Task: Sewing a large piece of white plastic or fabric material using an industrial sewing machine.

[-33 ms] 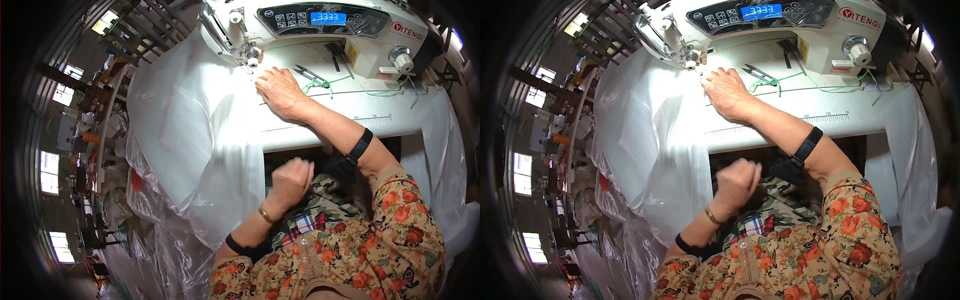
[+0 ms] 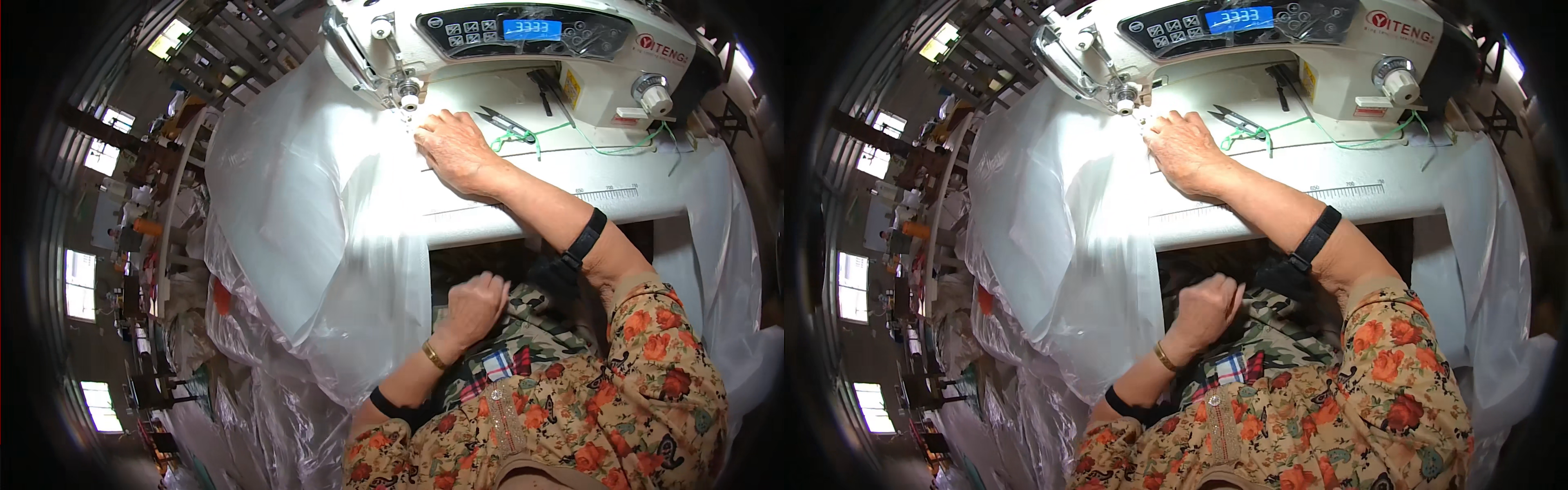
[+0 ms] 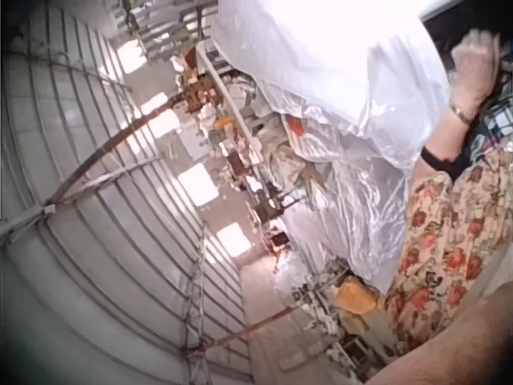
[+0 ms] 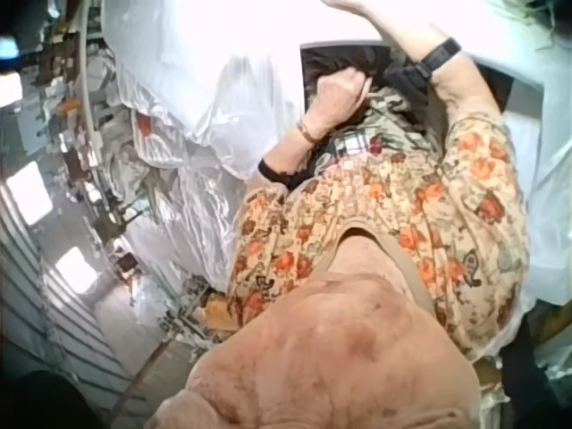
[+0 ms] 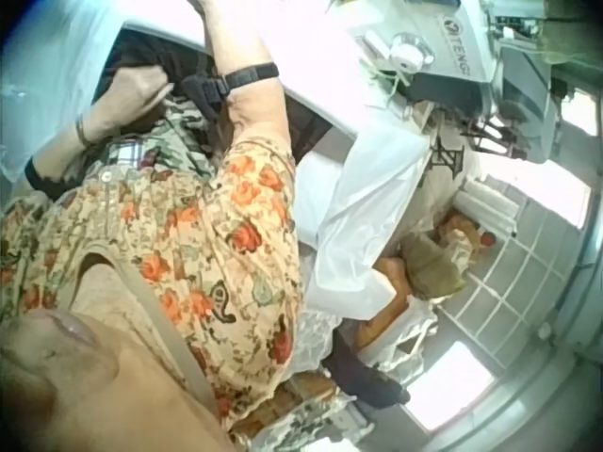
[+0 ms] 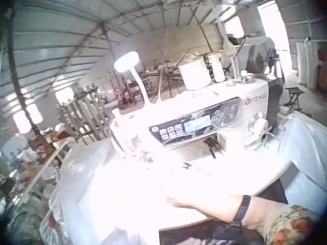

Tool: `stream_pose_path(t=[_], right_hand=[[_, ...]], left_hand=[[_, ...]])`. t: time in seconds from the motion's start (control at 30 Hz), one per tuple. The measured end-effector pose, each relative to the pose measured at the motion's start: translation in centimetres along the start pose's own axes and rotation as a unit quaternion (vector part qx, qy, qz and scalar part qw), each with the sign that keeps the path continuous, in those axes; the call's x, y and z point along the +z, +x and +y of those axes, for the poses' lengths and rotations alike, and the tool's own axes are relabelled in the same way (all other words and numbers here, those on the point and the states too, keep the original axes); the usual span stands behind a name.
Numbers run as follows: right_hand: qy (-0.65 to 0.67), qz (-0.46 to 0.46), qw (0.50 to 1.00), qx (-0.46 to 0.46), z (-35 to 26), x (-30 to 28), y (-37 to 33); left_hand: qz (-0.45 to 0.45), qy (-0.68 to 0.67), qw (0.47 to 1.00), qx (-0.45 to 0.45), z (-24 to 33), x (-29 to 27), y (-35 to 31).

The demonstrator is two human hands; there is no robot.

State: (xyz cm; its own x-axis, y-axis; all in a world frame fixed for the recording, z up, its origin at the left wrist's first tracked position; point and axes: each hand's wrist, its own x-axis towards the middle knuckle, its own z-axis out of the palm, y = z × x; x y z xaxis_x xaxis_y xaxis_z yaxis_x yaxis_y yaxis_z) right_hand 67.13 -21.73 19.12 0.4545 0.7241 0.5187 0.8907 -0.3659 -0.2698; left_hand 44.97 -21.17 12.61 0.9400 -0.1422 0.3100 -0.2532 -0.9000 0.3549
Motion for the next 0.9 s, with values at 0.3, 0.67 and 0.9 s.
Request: stream_pose_path(t=[0.3,0.67,0.9], right_hand=[[-0.023,-0.041,0.999,0.012,0.4,-0.5,0.2],[-0.011,-0.054,0.998,-0.015,3.0,-0.9,-0.2],[-0.005,-0.063,0.997,-0.037,4.8,-1.8,-1.6]], left_hand=[[-0.164,0.227,0.955,-0.101,-12.1,8.9,-6.1],[-0.228,0.19,0.945,-0.136,-10.0,8.3,-5.6],[-0.168,-0.329,0.929,-0.031,1.2,-10.2,-2.4]])
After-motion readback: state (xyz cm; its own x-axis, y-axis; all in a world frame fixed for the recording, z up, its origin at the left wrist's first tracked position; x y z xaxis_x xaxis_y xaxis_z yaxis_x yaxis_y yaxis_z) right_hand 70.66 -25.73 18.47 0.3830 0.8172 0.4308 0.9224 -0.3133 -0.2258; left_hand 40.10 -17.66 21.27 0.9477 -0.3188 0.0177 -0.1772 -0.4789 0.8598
